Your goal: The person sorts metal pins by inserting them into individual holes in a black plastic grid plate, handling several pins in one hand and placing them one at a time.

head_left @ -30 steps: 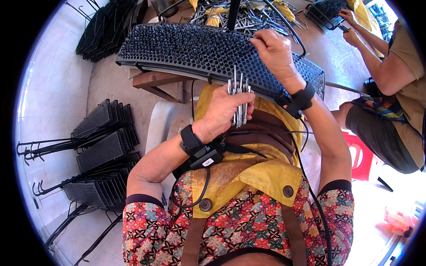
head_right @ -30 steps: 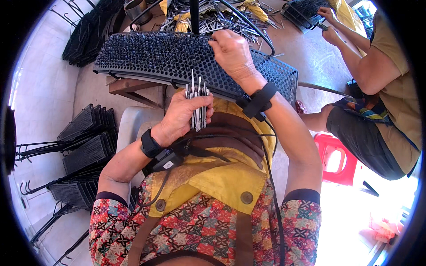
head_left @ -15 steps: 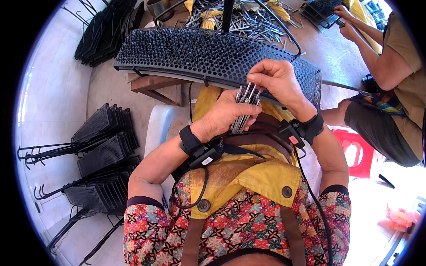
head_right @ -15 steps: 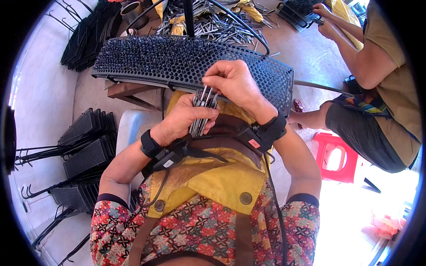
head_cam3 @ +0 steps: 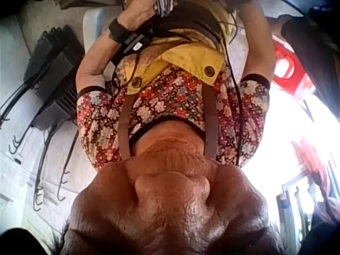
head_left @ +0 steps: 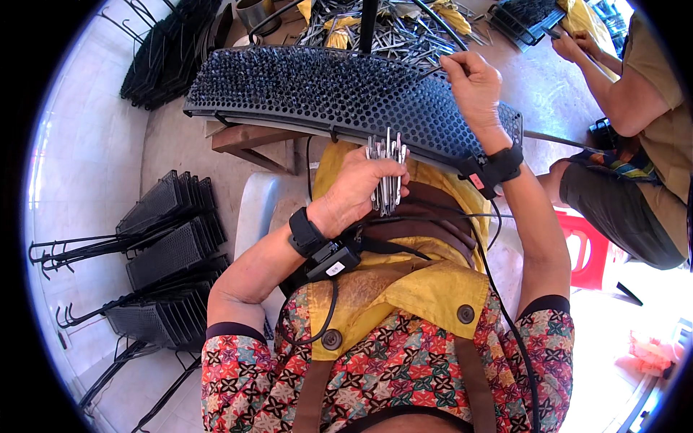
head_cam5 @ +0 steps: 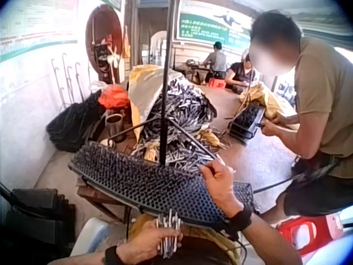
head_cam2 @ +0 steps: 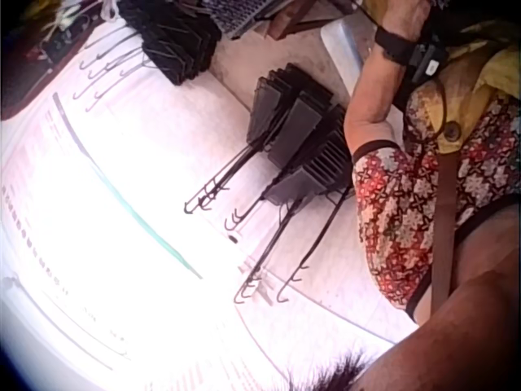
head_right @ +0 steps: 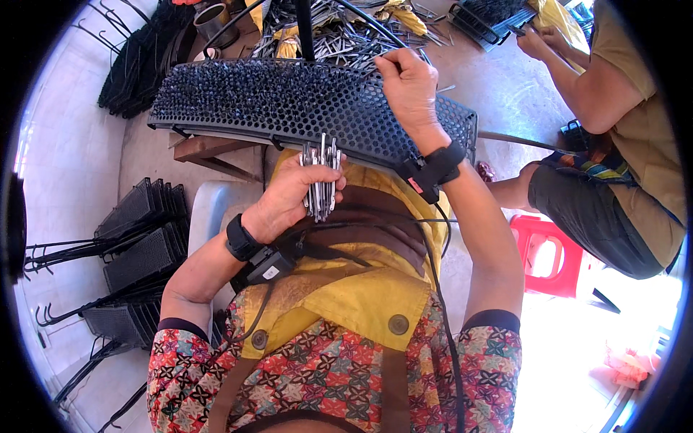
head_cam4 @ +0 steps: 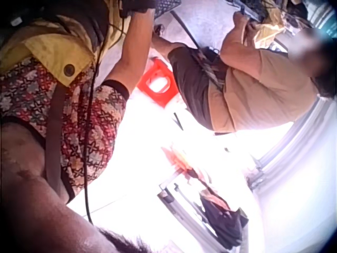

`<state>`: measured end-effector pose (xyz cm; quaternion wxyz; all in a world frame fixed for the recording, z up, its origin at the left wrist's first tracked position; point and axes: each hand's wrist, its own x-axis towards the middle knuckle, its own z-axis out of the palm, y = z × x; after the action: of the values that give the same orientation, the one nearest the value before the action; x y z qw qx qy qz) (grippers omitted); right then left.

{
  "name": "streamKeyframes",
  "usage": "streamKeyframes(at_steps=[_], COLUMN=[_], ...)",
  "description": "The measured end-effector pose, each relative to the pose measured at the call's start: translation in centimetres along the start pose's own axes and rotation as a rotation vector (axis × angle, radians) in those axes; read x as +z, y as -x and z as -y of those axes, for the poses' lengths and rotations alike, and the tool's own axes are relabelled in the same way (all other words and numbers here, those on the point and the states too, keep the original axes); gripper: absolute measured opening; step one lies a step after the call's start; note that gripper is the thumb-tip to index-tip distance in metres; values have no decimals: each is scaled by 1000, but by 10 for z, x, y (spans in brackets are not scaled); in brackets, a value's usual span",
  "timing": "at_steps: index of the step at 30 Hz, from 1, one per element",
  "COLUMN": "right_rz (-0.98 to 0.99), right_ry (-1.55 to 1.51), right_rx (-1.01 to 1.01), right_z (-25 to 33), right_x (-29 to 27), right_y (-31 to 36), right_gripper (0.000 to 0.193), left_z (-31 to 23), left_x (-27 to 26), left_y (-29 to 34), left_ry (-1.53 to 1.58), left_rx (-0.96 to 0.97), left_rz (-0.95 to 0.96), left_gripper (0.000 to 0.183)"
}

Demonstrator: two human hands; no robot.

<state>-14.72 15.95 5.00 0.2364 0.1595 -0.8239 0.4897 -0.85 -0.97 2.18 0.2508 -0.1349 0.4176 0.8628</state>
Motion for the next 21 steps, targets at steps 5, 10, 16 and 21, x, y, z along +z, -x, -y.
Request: streamKeyframes(at_steps=[5,10,16,21], right_rz=[43,319,485,706], right_ry=[151,425,111,-358], right_rx=[-263,-312,30,480], right_z=[1,4,35,56], right_x=[12,17,-3,-19], right_y=[-3,-6,25,52], right_gripper=[12,18,22,8], left_z=[0,-4,-6,-10], left_x=[3,7,8,13], left_y=[1,5,7,6], left_ry=[24,12,11,3], left_rx=[35,35,107,127], left_rz=[-52,-87,-107,-25], left_gripper=[21,21,19,19])
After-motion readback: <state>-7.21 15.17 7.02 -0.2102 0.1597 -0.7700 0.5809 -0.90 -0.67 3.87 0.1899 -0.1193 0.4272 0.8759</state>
